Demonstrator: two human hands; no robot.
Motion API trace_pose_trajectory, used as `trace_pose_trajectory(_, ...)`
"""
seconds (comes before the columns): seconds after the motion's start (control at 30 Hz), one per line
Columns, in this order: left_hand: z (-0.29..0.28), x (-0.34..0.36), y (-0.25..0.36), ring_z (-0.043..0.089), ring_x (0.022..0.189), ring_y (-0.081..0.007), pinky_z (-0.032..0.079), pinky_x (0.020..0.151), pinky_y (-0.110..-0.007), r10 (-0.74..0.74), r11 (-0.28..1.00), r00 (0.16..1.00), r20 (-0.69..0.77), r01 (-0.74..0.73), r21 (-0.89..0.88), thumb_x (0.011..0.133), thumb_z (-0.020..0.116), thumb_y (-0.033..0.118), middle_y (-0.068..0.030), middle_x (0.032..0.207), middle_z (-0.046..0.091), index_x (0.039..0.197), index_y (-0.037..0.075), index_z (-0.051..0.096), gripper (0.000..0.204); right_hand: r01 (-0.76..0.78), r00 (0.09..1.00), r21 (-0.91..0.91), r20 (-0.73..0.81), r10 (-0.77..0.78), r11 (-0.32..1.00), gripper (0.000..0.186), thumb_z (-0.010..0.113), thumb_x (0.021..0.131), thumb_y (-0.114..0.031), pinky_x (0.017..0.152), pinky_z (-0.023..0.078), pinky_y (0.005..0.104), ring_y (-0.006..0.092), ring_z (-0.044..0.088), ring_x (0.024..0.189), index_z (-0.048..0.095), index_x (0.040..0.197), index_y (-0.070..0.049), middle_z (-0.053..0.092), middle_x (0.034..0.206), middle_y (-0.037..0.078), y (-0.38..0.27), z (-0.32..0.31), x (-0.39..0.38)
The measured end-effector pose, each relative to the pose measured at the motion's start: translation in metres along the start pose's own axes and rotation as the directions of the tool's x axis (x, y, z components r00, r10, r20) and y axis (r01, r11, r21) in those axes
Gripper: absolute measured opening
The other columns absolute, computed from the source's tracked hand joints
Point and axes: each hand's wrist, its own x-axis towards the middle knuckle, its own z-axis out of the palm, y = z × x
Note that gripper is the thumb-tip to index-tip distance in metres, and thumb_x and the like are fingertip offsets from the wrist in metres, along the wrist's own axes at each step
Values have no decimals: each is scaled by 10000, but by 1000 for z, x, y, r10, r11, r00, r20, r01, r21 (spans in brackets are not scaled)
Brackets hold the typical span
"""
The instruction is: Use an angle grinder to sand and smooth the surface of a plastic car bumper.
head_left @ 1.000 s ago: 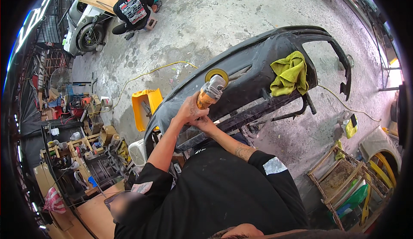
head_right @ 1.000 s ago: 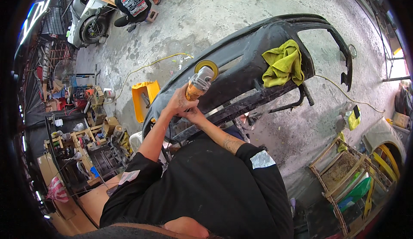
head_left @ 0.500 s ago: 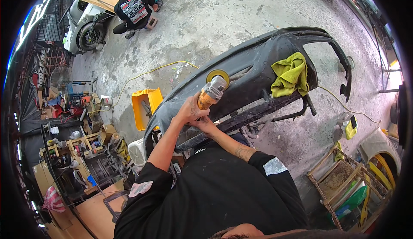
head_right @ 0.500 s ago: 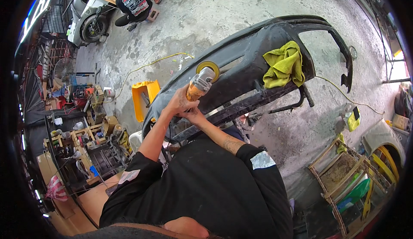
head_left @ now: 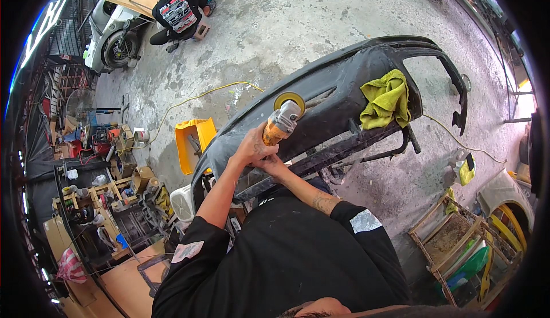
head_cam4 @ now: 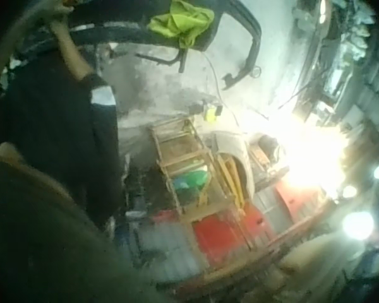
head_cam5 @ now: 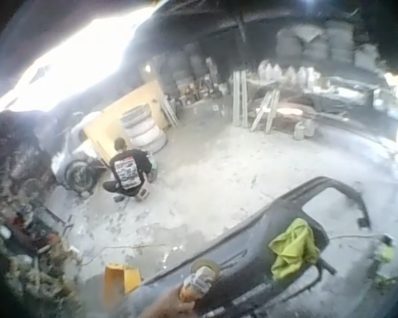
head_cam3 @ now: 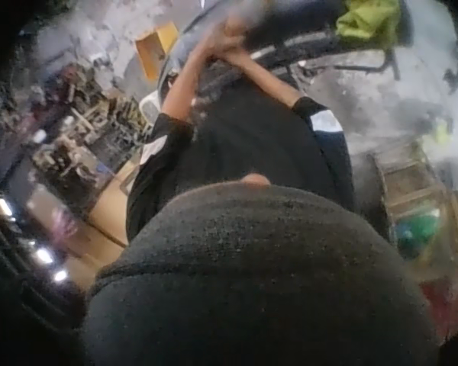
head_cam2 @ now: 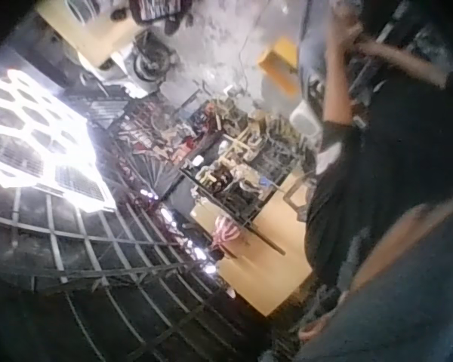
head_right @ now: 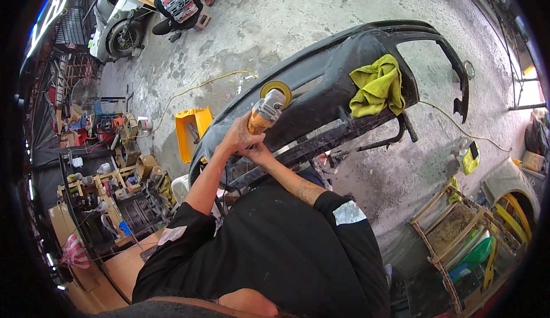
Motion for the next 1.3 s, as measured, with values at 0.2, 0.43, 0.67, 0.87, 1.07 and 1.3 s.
trace_pose_trajectory(0.2, 1, 2, -5, 683, 882, -371, 531, 836, -416, 10, 1000, 1000, 21, -9, -14, 673, 785, 273, -220, 970, 703, 1263, -1, 591, 679, 36, 998, 21, -42, -35, 999, 618, 799, 840, -40, 1002, 517, 363, 192, 603, 1199, 513, 1388, -37, 612, 1310, 78, 11, -3, 4)
trace_pose_trajectory(0.43, 3, 3, -4, 674, 857, -392, 530, 818, -427, 5, 1000, 1000, 15, -4, -20, 673, 781, 285, -231, 937, 695, 1231, -9, 594, 658, 71, 995, -11, -71, -72, 997, 643, 823, 807, -41, 1006, 509, 366, 191, 587, 1219, 527, 1378, -36, 623, 1287, 63, 8, -3, 2)
trace_pose_trajectory(0.67, 2, 9, 8, 664, 829, -400, 524, 798, -442, 12, 1000, 1000, -7, -12, 2, 675, 789, 300, -240, 909, 688, 1139, -28, 598, 600, 31, 995, -44, -89, -34, 999, 598, 831, 798, -44, 984, 509, 357, 188, 594, 1198, 565, 1334, -35, 641, 1256, 52, -30, 7, -13)
trace_pose_trajectory(0.87, 5, 17, 11, 661, 825, -407, 522, 791, -443, 0, 998, 1000, 22, -1, 55, 674, 790, 308, -239, 891, 680, 1129, -27, 596, 598, 113, 988, 24, -111, -110, 993, 573, 838, 796, -57, 991, 506, 356, 184, 606, 1170, 582, 1309, -43, 648, 1235, 49, -32, 3, -13)
trace_pose_trajectory(1.07, 8, 17, 14, 661, 832, -404, 521, 797, -441, 2, 999, 1000, 20, -3, 36, 672, 785, 300, -238, 896, 682, 1153, -22, 592, 610, 89, 993, 14, -81, -87, 996, 562, 832, 794, -45, 1007, 509, 365, 194, 613, 1175, 591, 1301, -48, 660, 1224, 56, -26, -3, -10)
trace_pose_trajectory(1.3, 6, 17, 18, 670, 865, -399, 526, 817, -433, -18, 998, 999, 38, 16, 54, 676, 780, 290, -233, 929, 689, 1209, -10, 590, 640, 90, 994, 36, -59, -88, 995, 562, 827, 796, -34, 992, 515, 356, 188, 616, 1165, 585, 1303, -52, 658, 1218, 54, -21, -5, -8)
